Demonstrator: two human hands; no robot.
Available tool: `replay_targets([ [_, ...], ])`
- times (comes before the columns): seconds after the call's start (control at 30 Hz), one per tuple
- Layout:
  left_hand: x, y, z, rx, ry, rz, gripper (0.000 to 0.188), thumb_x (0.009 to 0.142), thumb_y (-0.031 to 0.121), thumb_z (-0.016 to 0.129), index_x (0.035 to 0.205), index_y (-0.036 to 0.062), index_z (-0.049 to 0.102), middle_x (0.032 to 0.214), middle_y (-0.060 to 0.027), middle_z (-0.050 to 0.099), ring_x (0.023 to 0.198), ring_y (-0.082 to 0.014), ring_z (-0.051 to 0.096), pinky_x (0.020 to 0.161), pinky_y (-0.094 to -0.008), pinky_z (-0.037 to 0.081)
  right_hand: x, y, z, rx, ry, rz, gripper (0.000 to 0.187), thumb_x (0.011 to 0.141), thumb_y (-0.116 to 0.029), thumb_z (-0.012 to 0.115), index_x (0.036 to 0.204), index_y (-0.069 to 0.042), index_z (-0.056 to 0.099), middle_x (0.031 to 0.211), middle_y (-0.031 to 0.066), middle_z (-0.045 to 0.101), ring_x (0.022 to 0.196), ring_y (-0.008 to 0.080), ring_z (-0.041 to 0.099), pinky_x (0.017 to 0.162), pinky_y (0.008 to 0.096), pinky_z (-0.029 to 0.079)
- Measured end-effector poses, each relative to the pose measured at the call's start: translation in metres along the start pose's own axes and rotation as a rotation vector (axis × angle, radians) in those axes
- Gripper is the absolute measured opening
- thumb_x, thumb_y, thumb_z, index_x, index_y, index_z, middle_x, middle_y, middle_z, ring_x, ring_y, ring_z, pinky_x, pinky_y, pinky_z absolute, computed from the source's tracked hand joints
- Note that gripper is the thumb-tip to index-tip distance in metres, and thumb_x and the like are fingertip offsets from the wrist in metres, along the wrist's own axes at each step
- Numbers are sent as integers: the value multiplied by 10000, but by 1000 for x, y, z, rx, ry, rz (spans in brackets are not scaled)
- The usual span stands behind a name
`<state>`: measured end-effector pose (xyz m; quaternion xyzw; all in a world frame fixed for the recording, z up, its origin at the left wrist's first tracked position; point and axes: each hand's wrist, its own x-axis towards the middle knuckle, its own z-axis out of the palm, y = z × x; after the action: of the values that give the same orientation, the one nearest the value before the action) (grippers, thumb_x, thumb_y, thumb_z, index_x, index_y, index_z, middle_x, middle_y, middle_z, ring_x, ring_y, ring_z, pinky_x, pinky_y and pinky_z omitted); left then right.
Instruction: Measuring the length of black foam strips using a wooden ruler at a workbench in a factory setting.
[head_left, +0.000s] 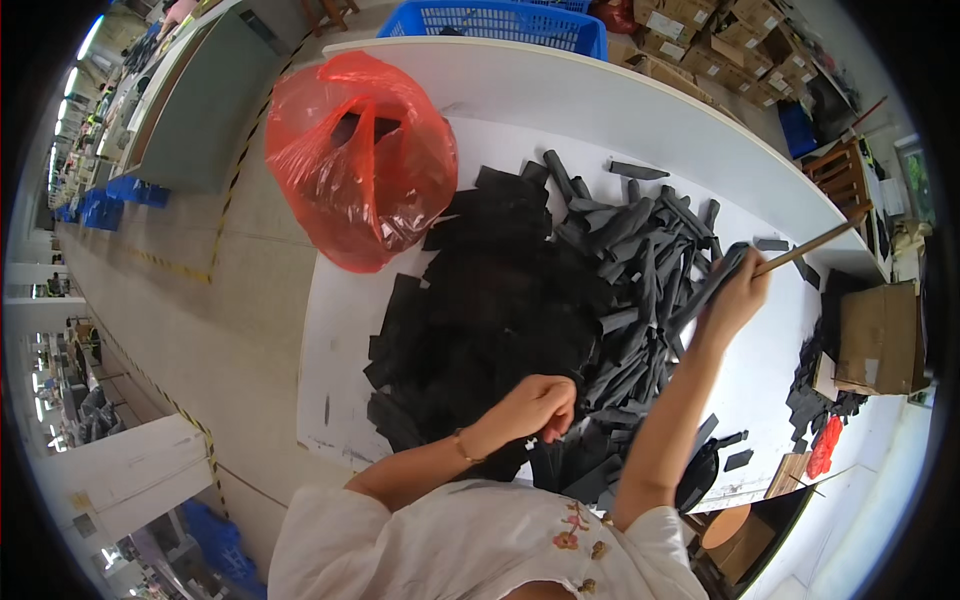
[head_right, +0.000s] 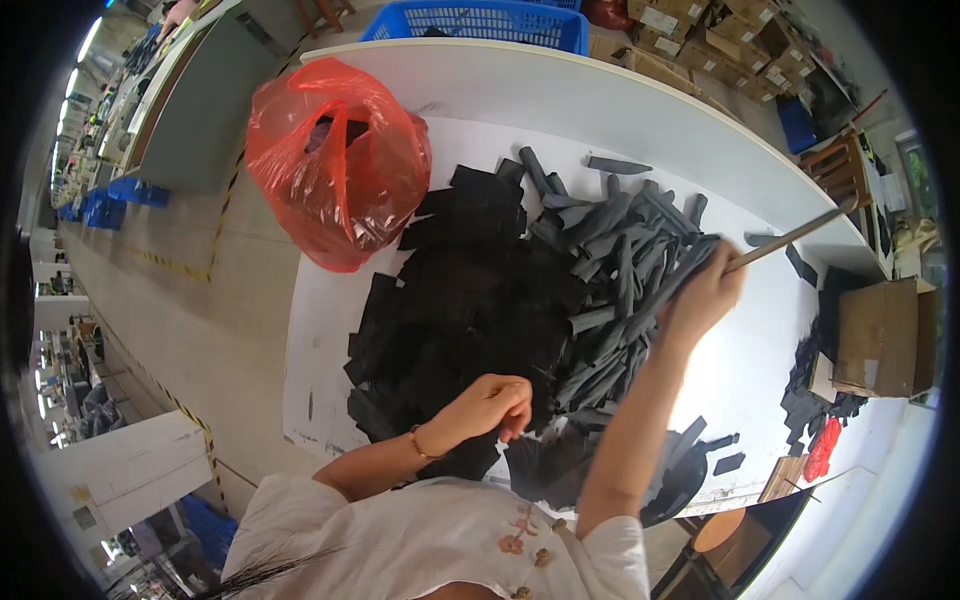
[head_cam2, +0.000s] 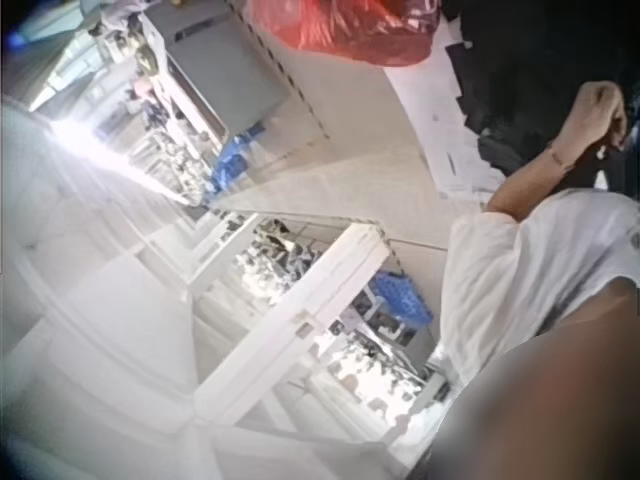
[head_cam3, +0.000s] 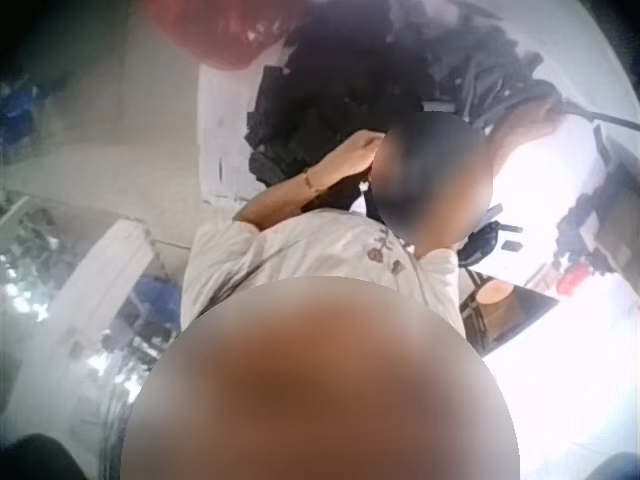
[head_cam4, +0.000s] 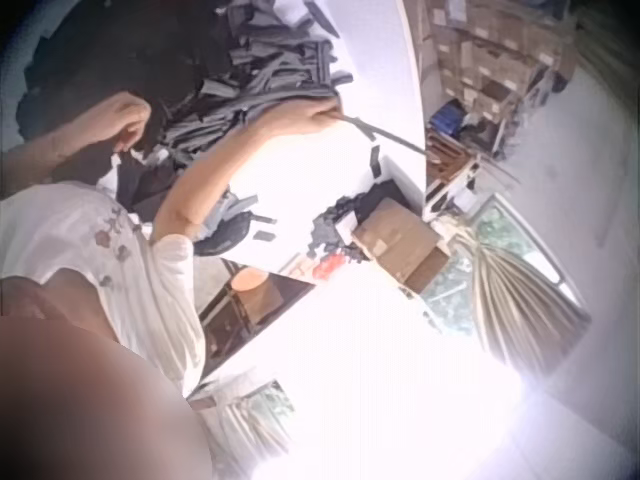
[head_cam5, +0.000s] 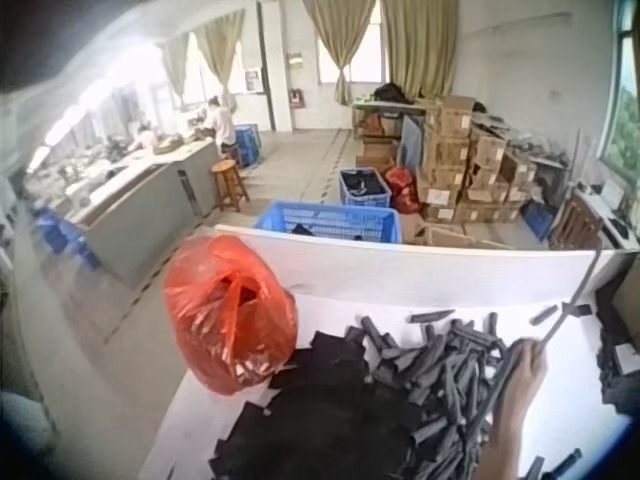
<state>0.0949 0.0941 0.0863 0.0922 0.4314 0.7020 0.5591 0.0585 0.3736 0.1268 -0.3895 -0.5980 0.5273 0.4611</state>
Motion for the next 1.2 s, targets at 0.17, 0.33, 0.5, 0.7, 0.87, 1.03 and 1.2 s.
replay_targets([
  [0.17, 74, 60, -102, 766, 500, 493, 184, 937, 170, 558, 871, 10, 622, 810, -85, 606, 674, -151, 602, 612, -277, 484, 90, 59, -33, -653, -183, -337, 233, 969, -202, 565, 1089, -8, 614, 708, 50, 560, 673, 137, 526, 642, 296, 447],
  [0.33, 148, 44, -235, 1429, 576, 560, 117, 790, 99, 697, 907, 92, 683, 910, -46, 628, 865, -228, 578, 777, -350, 468, 31, 81, -35, -1032, -565, -151, 463, 876, -378, 682, 1230, -98, 583, 743, 83, 623, 671, 233, 618, 623, 363, 476],
  [0.5, 149, 61, -240, 1285, 483, 425, 94, 740, 112, 742, 827, 94, 711, 892, -18, 626, 883, -231, 561, 828, -353, 452, -24, 78, -44, -818, -849, -362, 228, 924, -152, 610, 1139, -80, 634, 803, 102, 642, 705, 251, 612, 636, 353, 486],
  [0.7, 113, 92, -202, 1253, 425, 424, 115, 786, 167, 723, 892, 124, 733, 914, -14, 612, 977, -227, 509, 903, -334, 411, -48, 53, -35, -804, -899, -761, 221, 841, -41, 647, 1052, -92, 688, 699, 70, 569, 650, 250, 577, 578, 360, 465],
  [0.87, 88, 104, -165, 1247, 328, 468, 112, 778, 152, 722, 888, 143, 739, 944, 4, 627, 1003, -230, 470, 929, -339, 395, -59, 33, -40, -856, -837, -979, 330, 747, -11, 660, 1060, -115, 681, 694, 26, 528, 624, 190, 559, 527, 323, 433],
  [1.03, 71, 99, -116, 1361, 230, 656, 131, 731, 162, 741, 862, 158, 742, 940, 24, 635, 1044, -230, 495, 938, -347, 388, -88, 13, -39, -803, -877, -952, 301, 835, -33, 621, 1127, -104, 648, 762, 66, 582, 647, 247, 596, 558, 355, 469],
  [1.2, 22, 95, -25, 1452, 673, 1183, 420, 690, 262, 800, 1072, 158, 663, 1276, -67, 487, 1261, -298, 384, 1028, -421, 324, -138, 13, -46, -394, -976, -399, 274, 876, 17, 574, 1144, -16, 619, 830, 136, 619, 691, 230, 626, 614, 295, 478],
])
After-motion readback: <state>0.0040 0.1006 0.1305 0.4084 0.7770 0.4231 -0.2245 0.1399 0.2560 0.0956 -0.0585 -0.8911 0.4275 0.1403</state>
